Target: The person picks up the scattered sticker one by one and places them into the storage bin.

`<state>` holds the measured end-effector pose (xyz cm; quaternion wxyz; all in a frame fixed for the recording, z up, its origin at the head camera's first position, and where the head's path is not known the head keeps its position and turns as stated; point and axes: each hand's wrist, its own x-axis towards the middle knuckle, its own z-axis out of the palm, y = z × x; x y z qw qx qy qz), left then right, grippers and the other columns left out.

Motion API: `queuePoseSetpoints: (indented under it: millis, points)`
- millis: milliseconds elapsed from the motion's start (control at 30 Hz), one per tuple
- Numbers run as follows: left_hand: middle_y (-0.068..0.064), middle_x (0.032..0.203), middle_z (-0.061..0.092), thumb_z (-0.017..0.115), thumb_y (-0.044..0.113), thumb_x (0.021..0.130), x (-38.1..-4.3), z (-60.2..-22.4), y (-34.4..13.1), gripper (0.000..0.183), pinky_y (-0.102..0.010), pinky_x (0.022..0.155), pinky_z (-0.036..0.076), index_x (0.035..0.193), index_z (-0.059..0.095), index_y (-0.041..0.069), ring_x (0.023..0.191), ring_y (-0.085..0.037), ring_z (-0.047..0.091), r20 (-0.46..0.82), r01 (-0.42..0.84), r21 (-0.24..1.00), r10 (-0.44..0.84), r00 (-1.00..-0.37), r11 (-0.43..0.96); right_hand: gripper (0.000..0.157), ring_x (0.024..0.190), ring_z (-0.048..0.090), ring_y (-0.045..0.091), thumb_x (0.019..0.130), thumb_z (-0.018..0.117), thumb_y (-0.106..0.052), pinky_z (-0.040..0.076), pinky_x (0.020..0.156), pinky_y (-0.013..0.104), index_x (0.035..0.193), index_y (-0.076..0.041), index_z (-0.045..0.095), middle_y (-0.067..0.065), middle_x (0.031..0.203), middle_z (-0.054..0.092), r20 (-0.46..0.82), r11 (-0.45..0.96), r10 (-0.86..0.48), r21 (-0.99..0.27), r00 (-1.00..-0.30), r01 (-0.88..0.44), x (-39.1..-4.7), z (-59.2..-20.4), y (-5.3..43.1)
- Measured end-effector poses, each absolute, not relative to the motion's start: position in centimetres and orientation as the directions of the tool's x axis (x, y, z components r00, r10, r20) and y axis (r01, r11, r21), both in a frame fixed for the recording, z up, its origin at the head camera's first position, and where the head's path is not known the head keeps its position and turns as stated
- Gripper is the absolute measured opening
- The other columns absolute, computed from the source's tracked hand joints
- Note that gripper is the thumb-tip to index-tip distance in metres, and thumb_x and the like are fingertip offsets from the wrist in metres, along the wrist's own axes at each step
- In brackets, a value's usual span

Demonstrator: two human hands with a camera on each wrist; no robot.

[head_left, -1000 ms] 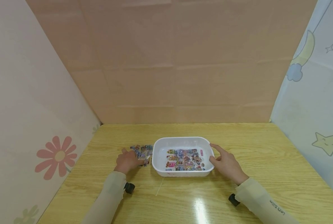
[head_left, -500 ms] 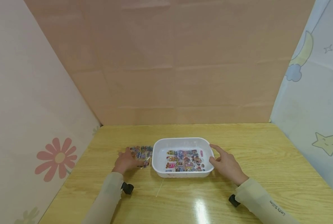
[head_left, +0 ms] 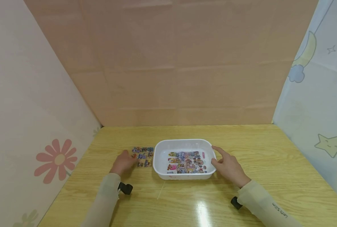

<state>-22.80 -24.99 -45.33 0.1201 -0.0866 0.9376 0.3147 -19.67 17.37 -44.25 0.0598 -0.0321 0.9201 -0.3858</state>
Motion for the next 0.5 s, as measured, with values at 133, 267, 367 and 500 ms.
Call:
queuePoseSetpoints:
  millis: [133,267,367,500]
  points:
    - [-0.037,0.119,0.054,0.055,0.03,0.102,-23.1,-45.4,-26.0,0.055,-0.052,0.085,0.048,0.128,0.048,-0.018,0.099,-0.045,0.058,-0.263,-0.212,0.608,-0.057,-0.963,0.765,0.061,0.056,0.056,0.018,0.098,0.058,-0.022,0.042,0.049,0.033,0.154,-0.012,0.036,0.016,0.094,0.074,-0.091,0.697,-0.107,-0.717,-0.99,-0.009,-19.7,-44.3,17.4]
    - [-0.027,0.112,0.057,0.054,0.026,0.102,-23.4,-45.6,-27.1,0.046,-0.045,0.078,0.048,0.126,0.052,-0.014,0.083,-0.028,0.056,-0.287,-0.254,0.665,-0.074,-0.955,0.702,0.062,0.055,0.055,0.018,0.098,0.057,-0.023,0.042,0.048,0.033,0.155,-0.012,0.035,0.015,0.094,0.074,-0.096,0.695,-0.109,-0.719,-0.989,-0.007,-19.7,-44.4,17.3]
    - [-0.028,0.129,0.056,0.053,0.02,0.103,-23.3,-45.6,-27.6,0.049,-0.049,0.088,0.05,0.139,0.046,-0.012,0.097,-0.029,0.063,-0.303,-0.286,0.711,-0.086,-0.949,0.643,0.062,0.054,0.055,0.018,0.098,0.057,-0.023,0.042,0.048,0.033,0.155,-0.013,0.036,0.015,0.093,0.074,-0.094,0.693,-0.107,-0.721,-0.99,-0.006,-19.6,-44.3,17.3]
    - [-0.023,0.12,0.062,0.054,0.018,0.102,-23.6,-45.7,-28.0,0.041,-0.041,0.082,0.05,0.133,0.054,-0.01,0.092,-0.026,0.065,-0.324,-0.317,0.75,-0.096,-0.941,0.58,0.061,0.056,0.056,0.018,0.098,0.058,-0.022,0.042,0.049,0.033,0.154,-0.012,0.036,0.016,0.095,0.074,-0.089,0.693,-0.105,-0.721,-0.99,-0.009,-19.6,-44.2,17.3]
